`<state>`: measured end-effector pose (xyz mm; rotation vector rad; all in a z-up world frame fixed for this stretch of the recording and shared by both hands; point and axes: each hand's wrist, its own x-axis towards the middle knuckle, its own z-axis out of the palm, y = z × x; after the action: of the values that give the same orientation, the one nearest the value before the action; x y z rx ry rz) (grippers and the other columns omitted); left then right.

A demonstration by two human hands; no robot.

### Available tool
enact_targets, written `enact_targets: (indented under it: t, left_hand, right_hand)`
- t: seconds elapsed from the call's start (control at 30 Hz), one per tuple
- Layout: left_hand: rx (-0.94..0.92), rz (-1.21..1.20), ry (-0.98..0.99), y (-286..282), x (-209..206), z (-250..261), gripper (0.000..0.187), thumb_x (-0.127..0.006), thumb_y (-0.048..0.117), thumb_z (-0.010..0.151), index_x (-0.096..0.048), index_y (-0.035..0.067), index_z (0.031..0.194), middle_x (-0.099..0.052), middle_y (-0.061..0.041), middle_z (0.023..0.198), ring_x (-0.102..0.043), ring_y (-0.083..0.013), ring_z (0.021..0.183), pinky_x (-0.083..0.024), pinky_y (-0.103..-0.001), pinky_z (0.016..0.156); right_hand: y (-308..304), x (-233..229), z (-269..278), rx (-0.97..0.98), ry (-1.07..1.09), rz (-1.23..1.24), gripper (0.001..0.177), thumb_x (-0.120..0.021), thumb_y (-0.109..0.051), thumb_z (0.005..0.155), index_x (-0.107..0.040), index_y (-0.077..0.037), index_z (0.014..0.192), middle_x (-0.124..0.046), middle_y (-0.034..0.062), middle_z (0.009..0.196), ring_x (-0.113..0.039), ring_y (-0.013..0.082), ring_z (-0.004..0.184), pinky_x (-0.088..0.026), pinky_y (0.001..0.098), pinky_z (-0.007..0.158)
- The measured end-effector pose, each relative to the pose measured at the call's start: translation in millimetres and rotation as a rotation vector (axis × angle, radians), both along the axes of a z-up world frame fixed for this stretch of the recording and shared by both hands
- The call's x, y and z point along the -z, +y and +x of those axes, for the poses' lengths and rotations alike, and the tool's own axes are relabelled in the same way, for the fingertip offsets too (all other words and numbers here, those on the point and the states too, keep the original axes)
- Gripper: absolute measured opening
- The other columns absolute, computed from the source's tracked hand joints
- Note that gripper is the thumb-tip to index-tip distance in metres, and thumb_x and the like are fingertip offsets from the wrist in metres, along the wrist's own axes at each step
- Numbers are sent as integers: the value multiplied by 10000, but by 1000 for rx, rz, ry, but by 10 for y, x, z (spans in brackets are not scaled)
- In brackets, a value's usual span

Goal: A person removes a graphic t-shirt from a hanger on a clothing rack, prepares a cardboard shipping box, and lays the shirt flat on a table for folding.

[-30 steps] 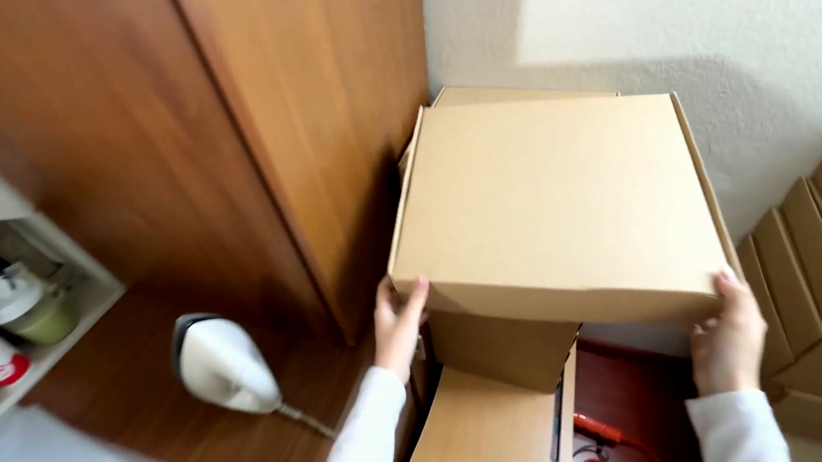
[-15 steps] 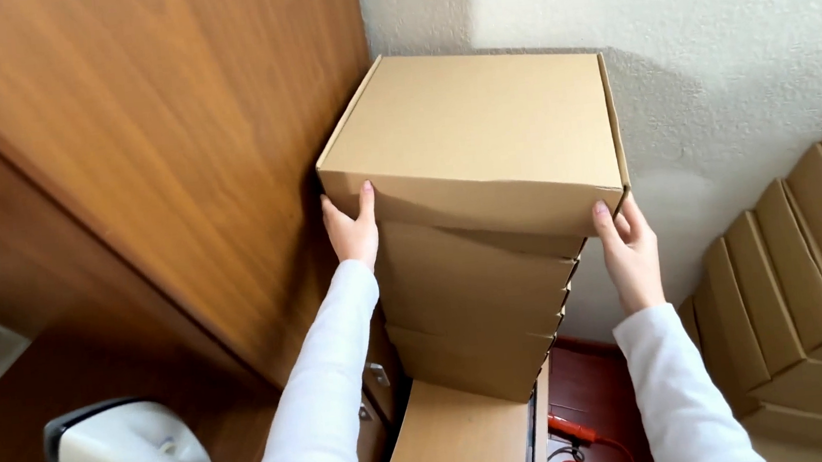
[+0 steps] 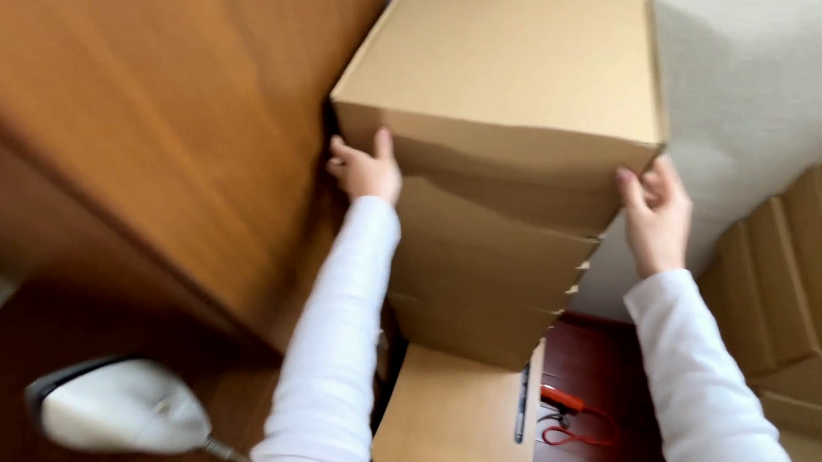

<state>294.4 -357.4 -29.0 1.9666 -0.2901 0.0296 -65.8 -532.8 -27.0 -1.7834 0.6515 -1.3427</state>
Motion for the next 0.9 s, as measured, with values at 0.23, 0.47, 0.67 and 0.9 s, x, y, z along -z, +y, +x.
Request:
enact_targets:
  t: [0.23, 0.47, 0.67, 0.9]
  left_hand:
    - [368, -441, 99, 1401, 45, -1648, 670, -658, 419, 992, -463, 45, 1513, -611, -110, 1303, -625, -191, 1063, -516, -336, 1048]
    - [196, -407, 342, 4054, 116, -2814, 409, -678, 337, 998, -692, 99, 1329, -819, -112, 1306, -793, -192, 1223, -569, -304, 1134]
    - [-489, -475, 324, 5745, 814, -3578, 400, -751, 234, 934, -764, 85, 1305, -886, -156, 1256, -864, -216, 1084, -636, -314, 1016]
    - [-902, -553, 277, 6815, 793, -4074, 349, -635, 209, 1012, -734, 112, 1333, -841, -138, 1309, -814, -247, 1160, -622, -364, 987]
  right_hand:
    - [1576, -16, -71, 12, -168, 177, 311, -647, -27, 1123, -576, -78, 1422, -665, 76, 1043, -620, 128, 885, -514, 259, 823]
    - [3187, 161, 344, -922, 312, 558, 284, -642, -108, 1039, -787, 88, 1186, -810, 231, 844, -680, 245, 718, -591, 380, 729]
    - [4321, 177, 846, -1300, 610, 635, 333, -654, -121, 1009, -809, 132, 1162, -837, 306, 868, -738, 327, 648, -581, 396, 628]
    - [5663, 713, 982, -1532, 897, 1007, 449, -576, -107, 1030, -676, 107, 1412, -798, 380, 1152, -772, 430, 979, -630, 484, 890]
